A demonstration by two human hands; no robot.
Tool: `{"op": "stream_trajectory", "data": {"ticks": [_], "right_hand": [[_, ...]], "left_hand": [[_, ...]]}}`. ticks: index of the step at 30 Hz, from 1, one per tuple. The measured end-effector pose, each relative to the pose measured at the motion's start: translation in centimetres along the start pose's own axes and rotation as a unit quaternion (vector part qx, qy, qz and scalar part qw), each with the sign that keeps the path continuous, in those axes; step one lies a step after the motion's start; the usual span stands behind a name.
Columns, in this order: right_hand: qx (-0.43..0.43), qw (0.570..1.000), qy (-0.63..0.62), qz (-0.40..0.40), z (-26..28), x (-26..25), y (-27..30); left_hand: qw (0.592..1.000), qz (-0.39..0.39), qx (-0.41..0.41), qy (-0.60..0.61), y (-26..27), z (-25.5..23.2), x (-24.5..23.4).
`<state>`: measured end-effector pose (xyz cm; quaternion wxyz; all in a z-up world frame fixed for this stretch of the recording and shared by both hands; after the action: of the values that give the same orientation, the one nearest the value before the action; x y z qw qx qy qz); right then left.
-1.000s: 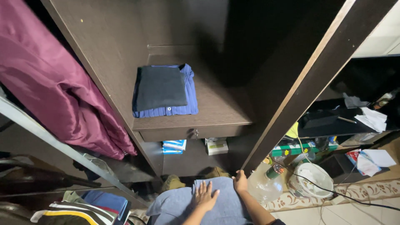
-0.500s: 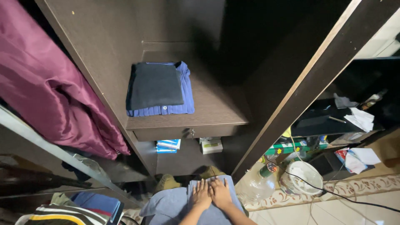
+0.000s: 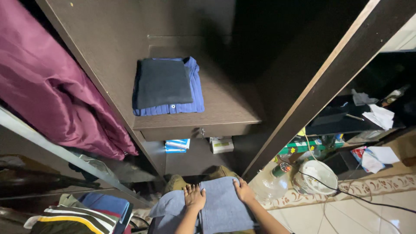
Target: Fold clothes and put them in the wardrobe.
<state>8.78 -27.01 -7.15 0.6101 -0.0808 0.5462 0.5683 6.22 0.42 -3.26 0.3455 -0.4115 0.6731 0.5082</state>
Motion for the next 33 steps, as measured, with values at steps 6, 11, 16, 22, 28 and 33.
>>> {"op": "stream_trajectory", "data": {"ticks": [6, 11, 16, 22, 28, 33], "right_hand": [[0.016, 1.0, 0.012, -0.023, 1.0, -3.1, 2.3], [-0.153, 0.98, 0.023, -0.129, 5.3, -4.0, 6.2], [-0.2, 0.967, 0.14, -0.077, 7.2, 0.4, 9.9], [-0.204, 0.963, 0.172, -0.041, 8.1, -0.9, 11.7], [-0.176, 0.974, 0.138, -0.038, 7.6, -3.8, 11.4], [-0.065, 0.998, -0.016, -0.015, 2.5, -3.5, 6.9]], "left_hand": [[0.994, -0.087, 0.004, 0.072, -0.2, -1.6, -1.7], [0.982, -0.116, 0.136, 0.066, -0.1, -8.0, -2.6], [0.981, -0.038, 0.177, 0.067, -0.5, -9.0, 1.2], [0.984, -0.063, 0.141, 0.089, 0.1, -6.5, 1.1], [0.998, 0.008, 0.036, 0.053, 1.3, -2.1, -0.4], [0.999, -0.017, 0.015, 0.045, 0.9, -0.8, 0.3]]}}
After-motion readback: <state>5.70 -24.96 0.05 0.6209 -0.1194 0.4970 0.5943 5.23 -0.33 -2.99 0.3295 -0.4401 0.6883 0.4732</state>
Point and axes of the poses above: each hand's wrist, its own y-axis away from the middle knuckle, its own x-axis out of the palm, z = x × y, the point moved 7 cm from there along -y, towards the middle knuckle, and after that the axes turned 13 degrees about x, right-handed, at the moved point
